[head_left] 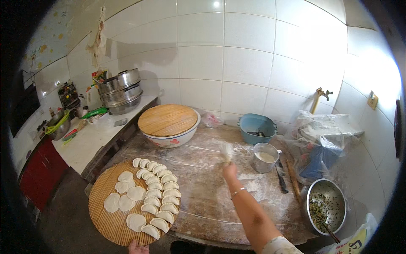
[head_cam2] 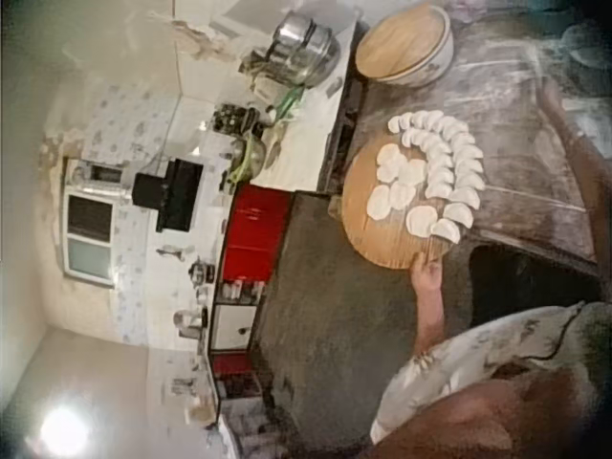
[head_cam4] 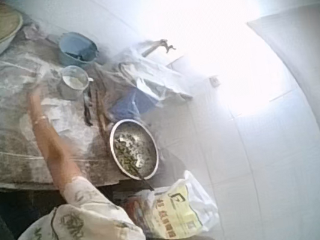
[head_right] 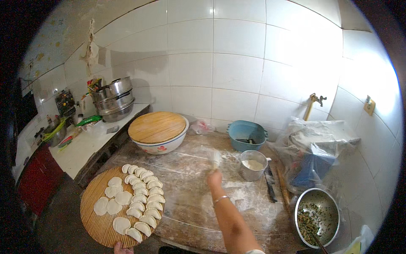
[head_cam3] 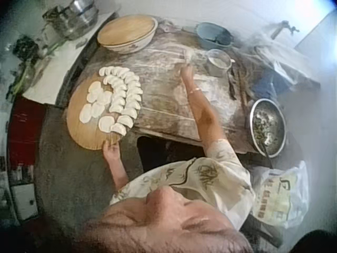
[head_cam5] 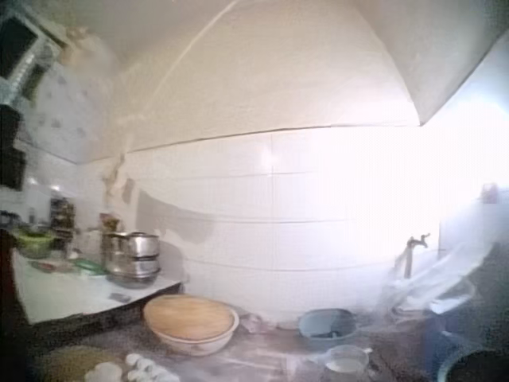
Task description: The person prepares dumplings by filling dough skins with a vegetable mixture using chopsticks and then folding and pinching the edges to seal them, placing the completed items on a wooden board.
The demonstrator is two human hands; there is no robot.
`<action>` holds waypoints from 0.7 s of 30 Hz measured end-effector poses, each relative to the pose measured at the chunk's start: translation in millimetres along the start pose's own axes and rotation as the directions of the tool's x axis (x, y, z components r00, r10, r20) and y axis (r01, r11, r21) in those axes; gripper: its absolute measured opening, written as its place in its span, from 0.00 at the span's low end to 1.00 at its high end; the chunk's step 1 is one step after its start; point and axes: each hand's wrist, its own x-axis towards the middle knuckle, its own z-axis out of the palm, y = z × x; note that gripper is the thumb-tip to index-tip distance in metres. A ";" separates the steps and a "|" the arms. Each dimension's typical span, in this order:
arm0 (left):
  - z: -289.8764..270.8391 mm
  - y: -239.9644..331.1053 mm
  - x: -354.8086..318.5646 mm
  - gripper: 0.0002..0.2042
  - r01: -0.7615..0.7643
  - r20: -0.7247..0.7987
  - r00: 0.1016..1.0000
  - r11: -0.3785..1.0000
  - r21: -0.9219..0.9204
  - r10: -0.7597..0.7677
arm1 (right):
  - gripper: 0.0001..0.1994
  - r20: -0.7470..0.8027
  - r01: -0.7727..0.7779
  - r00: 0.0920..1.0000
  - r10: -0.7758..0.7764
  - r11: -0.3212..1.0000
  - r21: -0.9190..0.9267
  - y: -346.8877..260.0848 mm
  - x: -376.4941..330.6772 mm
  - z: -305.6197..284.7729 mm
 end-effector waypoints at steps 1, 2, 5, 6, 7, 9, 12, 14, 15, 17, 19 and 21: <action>8.3 -3.0 -0.7 0.11 0.010 0.032 0.999 0.999 0.031 -0.011 | 0.13 -0.047 -0.007 0.999 0.005 0.999 -0.049 9.4 -2.2 -12.2; 12.8 -8.5 3.3 0.12 0.019 0.019 1.000 0.999 0.035 -0.019 | 0.13 -0.095 -0.018 0.995 0.009 0.995 -0.098 17.3 -6.2 -22.8; 45.5 -21.6 -7.0 0.13 0.035 0.056 0.998 0.999 0.029 -0.036 | 0.15 0.278 0.173 0.955 -0.105 0.957 -0.234 -11.7 -70.3 -29.5; 46.8 -27.2 -4.8 0.13 0.062 0.110 0.992 0.997 0.045 -0.066 | 0.15 0.198 0.166 0.974 -0.112 0.946 -0.280 -9.3 -73.7 -37.2; 52.6 -33.7 -2.0 0.14 0.084 0.148 0.985 0.994 0.066 -0.093 | 0.15 0.130 0.148 0.985 -0.111 0.935 -0.324 -7.6 -74.1 -44.4; 56.6 -53.7 10.6 0.18 0.060 0.226 0.970 0.990 0.125 -0.088 | 0.16 -0.035 0.065 0.996 -0.079 0.952 -0.299 35.0 -46.1 -70.1; 55.9 -47.7 8.0 0.20 0.022 0.103 0.994 0.983 0.183 -0.041 | 0.18 0.059 0.046 0.997 -0.041 0.996 -0.082 -10.9 -98.6 -108.0; 74.7 -27.8 -8.5 0.18 0.086 0.080 0.992 0.983 0.161 -0.100 | 0.19 0.179 0.030 0.984 -0.008 0.993 -0.118 -77.0 -177.0 -117.2; 83.4 -25.0 -21.5 0.17 0.125 0.062 0.989 0.978 0.165 -0.136 | 0.19 0.270 -0.065 0.956 0.115 0.980 -0.190 -73.0 -189.8 -125.8; 91.4 -29.3 -32.3 0.16 0.200 0.108 0.969 0.960 0.194 -0.224 | 0.19 0.169 -0.020 0.984 0.056 0.978 -0.209 -22.0 -197.5 -143.0; 106.8 -33.4 -47.9 0.18 0.236 0.097 0.963 0.962 0.138 -0.250 | 0.19 -0.006 -0.021 1.000 0.020 0.973 -0.228 -69.1 -232.1 -161.5; 111.0 -35.0 -50.9 0.18 0.268 0.142 0.950 0.960 0.087 -0.278 | 0.20 0.091 -0.063 0.993 0.073 0.993 -0.103 -85.7 -248.1 -180.0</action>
